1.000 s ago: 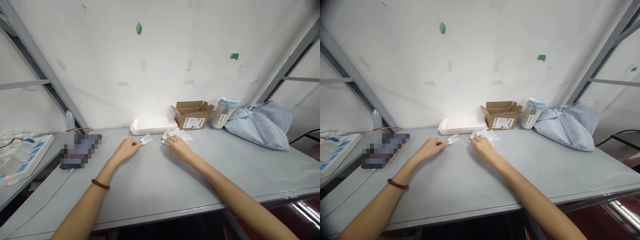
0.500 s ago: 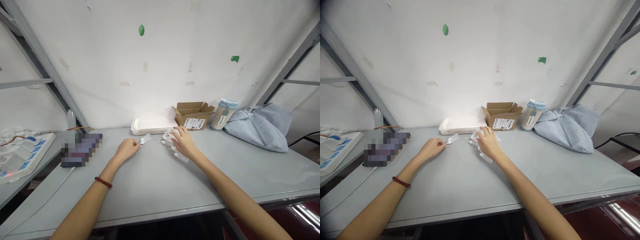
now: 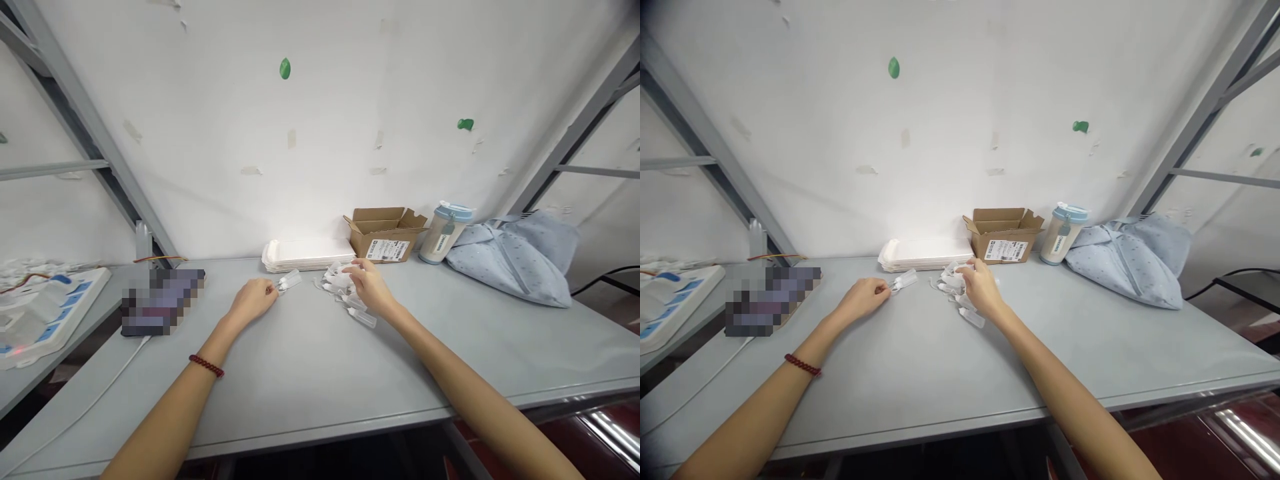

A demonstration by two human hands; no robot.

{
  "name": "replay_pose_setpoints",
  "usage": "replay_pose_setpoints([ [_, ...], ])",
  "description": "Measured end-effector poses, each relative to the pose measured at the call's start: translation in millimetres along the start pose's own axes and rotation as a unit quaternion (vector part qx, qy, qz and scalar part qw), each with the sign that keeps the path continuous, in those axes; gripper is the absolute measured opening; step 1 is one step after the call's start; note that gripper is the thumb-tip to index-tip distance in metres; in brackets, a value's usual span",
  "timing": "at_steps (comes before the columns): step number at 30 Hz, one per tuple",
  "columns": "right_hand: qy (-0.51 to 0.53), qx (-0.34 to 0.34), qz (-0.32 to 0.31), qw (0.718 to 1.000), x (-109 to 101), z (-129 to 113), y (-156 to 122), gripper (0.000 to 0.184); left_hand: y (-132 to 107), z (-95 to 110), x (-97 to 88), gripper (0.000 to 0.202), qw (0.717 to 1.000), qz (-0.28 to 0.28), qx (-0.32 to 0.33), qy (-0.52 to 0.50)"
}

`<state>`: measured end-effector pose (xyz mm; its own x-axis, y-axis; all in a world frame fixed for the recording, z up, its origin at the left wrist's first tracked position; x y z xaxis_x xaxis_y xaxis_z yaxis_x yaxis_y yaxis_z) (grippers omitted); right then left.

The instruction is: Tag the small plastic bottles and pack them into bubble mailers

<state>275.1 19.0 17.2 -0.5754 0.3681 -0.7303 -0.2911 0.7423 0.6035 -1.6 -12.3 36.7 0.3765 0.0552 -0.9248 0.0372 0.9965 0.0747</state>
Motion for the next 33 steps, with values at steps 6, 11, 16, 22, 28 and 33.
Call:
replay_pose_setpoints([
  [6,0.058,-0.006,0.044,0.997,-2.3,0.2,2.4,0.032,1.1,-4.3,-0.5,0.019,1.000,0.003,0.001,-0.008],
  [11,0.065,0.002,0.082,0.994,-7.7,-3.1,3.7,0.028,4.2,-9.6,0.6,0.019,1.000,0.012,-0.004,-0.003],
  [16,0.083,-0.002,0.108,0.991,-13.8,-9.2,4.8,0.026,6.6,-13.4,1.0,0.022,1.000,0.025,-0.001,0.001],
  [22,0.128,0.013,0.104,0.986,-18.3,-18.2,4.9,0.024,5.5,-11.3,0.4,0.026,0.999,0.043,-0.010,0.011],
  [28,0.195,0.020,0.089,0.977,-25.5,-35.4,3.3,0.020,-2.0,10.2,0.5,0.028,0.994,0.060,0.036,-0.087],
  [33,0.277,0.023,0.040,0.960,-26.8,-49.1,-0.7,0.016,-8.9,31.7,10.1,0.037,0.945,-0.054,0.050,-0.318],
])
Point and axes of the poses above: each hand's wrist, its own y-axis towards the middle knuckle, its own x-axis out of the palm, z = x × y, the point moved 1 cm from there along y, towards the middle knuckle
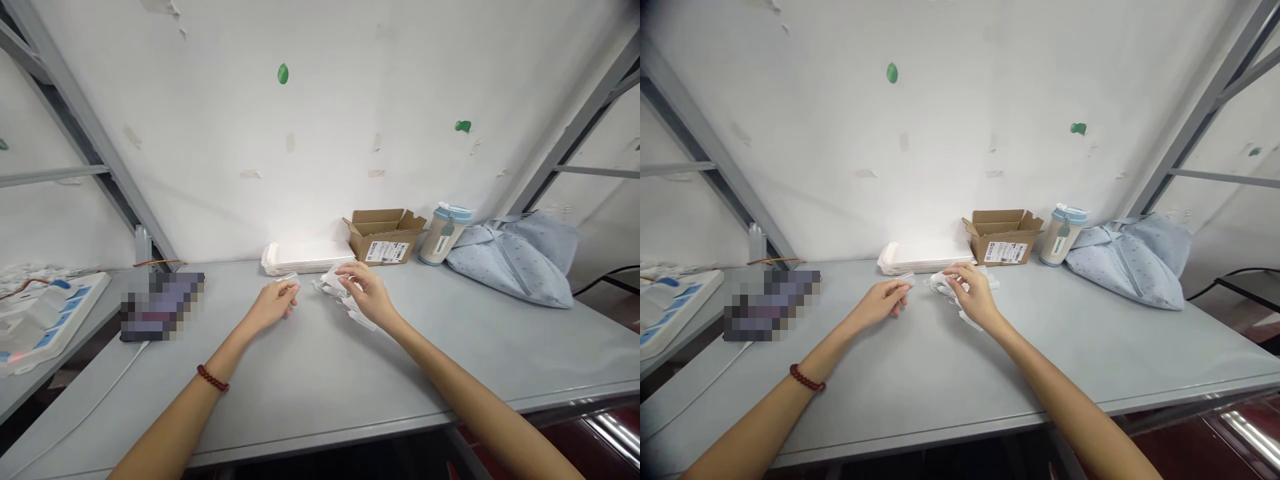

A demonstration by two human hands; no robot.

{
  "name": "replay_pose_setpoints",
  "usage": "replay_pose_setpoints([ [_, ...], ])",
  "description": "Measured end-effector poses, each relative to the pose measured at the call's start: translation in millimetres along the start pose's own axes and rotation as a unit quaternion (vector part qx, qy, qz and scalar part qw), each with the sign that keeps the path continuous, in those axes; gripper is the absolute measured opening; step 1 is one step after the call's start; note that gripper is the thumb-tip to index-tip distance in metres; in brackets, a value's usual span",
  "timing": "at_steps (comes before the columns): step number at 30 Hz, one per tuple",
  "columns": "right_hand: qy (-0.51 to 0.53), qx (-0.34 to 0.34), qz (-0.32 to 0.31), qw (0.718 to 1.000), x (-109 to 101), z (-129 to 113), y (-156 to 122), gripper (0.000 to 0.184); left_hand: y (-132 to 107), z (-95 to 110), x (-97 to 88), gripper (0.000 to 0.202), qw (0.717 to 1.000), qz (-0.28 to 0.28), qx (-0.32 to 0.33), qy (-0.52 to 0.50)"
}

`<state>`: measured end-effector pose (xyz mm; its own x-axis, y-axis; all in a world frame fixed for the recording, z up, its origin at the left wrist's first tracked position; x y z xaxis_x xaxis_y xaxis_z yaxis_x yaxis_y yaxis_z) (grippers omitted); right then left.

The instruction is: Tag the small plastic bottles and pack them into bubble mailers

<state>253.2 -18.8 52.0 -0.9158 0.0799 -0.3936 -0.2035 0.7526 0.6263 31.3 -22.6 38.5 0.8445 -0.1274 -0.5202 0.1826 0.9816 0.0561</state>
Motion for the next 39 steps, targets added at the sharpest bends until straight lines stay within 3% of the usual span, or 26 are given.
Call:
replay_pose_setpoints([
  [9,0.052,0.012,-0.024,0.998,5.3,-4.2,-4.4,0.015,-3.4,10.0,11.0,0.035,0.990,-0.058,-0.048,-0.118],
  [16,0.051,0.032,-0.026,0.998,7.2,-0.4,-4.7,0.016,-5.4,12.0,9.0,0.028,0.988,-0.060,-0.017,-0.140],
  [39,0.066,0.041,-0.009,0.997,7.5,-3.0,-5.1,0.015,-8.1,18.5,8.7,0.026,0.985,-0.050,-0.021,-0.165],
])
Point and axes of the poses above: each hand's wrist, its own y-axis towards the middle knuckle, its own x-axis out of the palm, z = x × y, the point moved 1 cm from there along y, towards the middle knuckle
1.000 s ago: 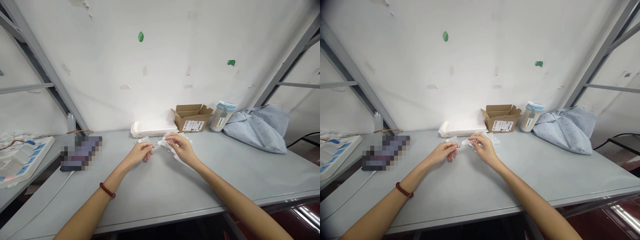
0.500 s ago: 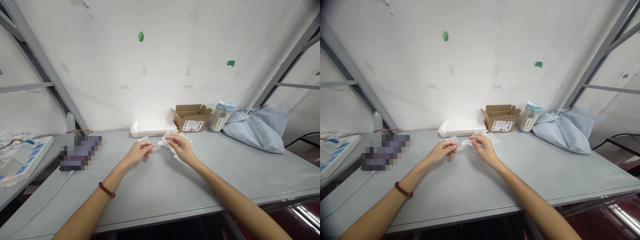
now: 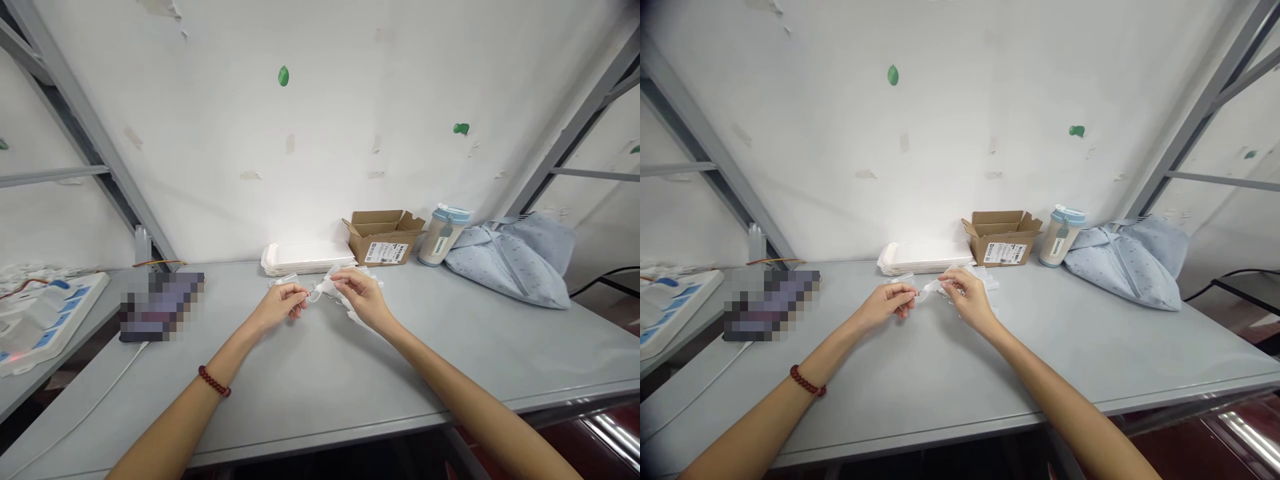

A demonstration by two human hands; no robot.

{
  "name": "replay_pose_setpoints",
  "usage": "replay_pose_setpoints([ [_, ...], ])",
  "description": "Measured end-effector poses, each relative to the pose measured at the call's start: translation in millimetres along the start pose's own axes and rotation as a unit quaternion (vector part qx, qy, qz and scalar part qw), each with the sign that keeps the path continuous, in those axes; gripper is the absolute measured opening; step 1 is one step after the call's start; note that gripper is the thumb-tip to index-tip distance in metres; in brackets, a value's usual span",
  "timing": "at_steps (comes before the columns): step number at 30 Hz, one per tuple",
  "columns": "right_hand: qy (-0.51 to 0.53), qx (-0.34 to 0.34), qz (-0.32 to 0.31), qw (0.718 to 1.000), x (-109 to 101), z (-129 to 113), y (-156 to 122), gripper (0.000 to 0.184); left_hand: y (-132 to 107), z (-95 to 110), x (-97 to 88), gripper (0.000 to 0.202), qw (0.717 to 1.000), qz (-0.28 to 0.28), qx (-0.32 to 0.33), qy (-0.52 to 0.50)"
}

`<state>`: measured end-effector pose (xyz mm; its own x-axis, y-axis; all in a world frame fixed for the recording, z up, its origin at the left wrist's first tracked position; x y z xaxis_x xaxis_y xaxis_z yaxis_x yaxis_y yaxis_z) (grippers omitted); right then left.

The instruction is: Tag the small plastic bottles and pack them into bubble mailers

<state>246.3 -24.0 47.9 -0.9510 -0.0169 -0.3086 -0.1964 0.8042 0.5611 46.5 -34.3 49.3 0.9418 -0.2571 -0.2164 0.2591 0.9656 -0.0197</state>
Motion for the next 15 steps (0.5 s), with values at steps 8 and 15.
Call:
replay_pose_setpoints([
  [8,-0.006,-0.007,-0.001,1.000,3.6,1.3,-2.3,0.015,-1.2,1.9,1.8,0.024,1.000,-0.001,-0.005,-0.005],
  [15,0.003,-0.004,0.017,1.000,4.2,-0.2,-3.4,0.015,0.8,-2.1,-0.9,0.022,1.000,0.013,-0.010,-0.021],
])
Point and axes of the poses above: each hand's wrist, its own y-axis towards the middle knuckle, its own x-axis out of the palm, z = x × y, the point moved 1 cm from there along y, towards the middle knuckle
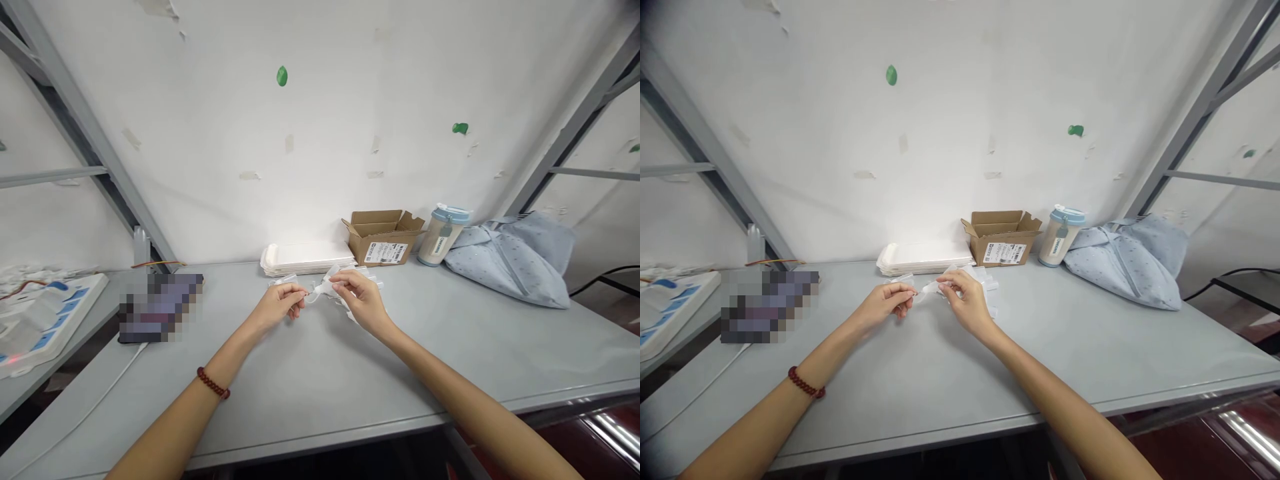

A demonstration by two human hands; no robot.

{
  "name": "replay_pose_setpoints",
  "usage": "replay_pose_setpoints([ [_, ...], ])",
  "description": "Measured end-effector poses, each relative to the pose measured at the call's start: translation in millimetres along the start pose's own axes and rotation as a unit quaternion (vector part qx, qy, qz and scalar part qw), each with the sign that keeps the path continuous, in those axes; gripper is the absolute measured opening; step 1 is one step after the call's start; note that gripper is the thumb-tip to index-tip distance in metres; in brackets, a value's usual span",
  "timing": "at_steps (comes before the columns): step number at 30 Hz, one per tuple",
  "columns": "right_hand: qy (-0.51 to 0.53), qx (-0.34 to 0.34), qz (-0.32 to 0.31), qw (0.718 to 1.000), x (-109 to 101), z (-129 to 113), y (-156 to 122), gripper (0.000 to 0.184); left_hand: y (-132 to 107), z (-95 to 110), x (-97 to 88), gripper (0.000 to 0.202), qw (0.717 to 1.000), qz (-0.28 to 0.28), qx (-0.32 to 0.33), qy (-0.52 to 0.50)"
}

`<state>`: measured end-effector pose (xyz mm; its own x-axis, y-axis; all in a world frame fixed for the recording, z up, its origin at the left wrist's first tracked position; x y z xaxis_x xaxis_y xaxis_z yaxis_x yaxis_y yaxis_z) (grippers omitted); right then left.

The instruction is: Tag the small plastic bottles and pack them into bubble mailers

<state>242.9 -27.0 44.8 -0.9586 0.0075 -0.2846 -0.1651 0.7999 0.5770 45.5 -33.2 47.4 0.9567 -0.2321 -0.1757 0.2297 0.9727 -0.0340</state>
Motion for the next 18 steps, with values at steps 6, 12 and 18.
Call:
replay_pose_setpoints([
  [6,0.010,0.002,0.007,1.000,1.0,-2.8,-0.4,0.015,-1.0,-0.3,-0.4,0.022,1.000,0.001,-0.001,-0.016],
  [12,0.010,0.004,0.007,1.000,0.7,-3.0,-0.9,0.015,-1.5,0.0,1.0,0.023,1.000,0.000,-0.008,-0.023],
  [18,0.000,0.001,0.007,1.000,-0.1,-4.5,-0.6,0.014,-1.1,-1.9,0.4,0.023,0.999,-0.003,-0.014,-0.039],
])
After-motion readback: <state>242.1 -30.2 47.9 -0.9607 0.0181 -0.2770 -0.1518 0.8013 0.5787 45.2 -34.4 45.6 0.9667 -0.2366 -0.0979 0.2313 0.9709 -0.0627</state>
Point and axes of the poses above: each hand's wrist, its own y-axis towards the middle knuckle, its own x-axis out of the palm, z = x × y, the point moved 1 cm from there along y, towards the middle knuckle
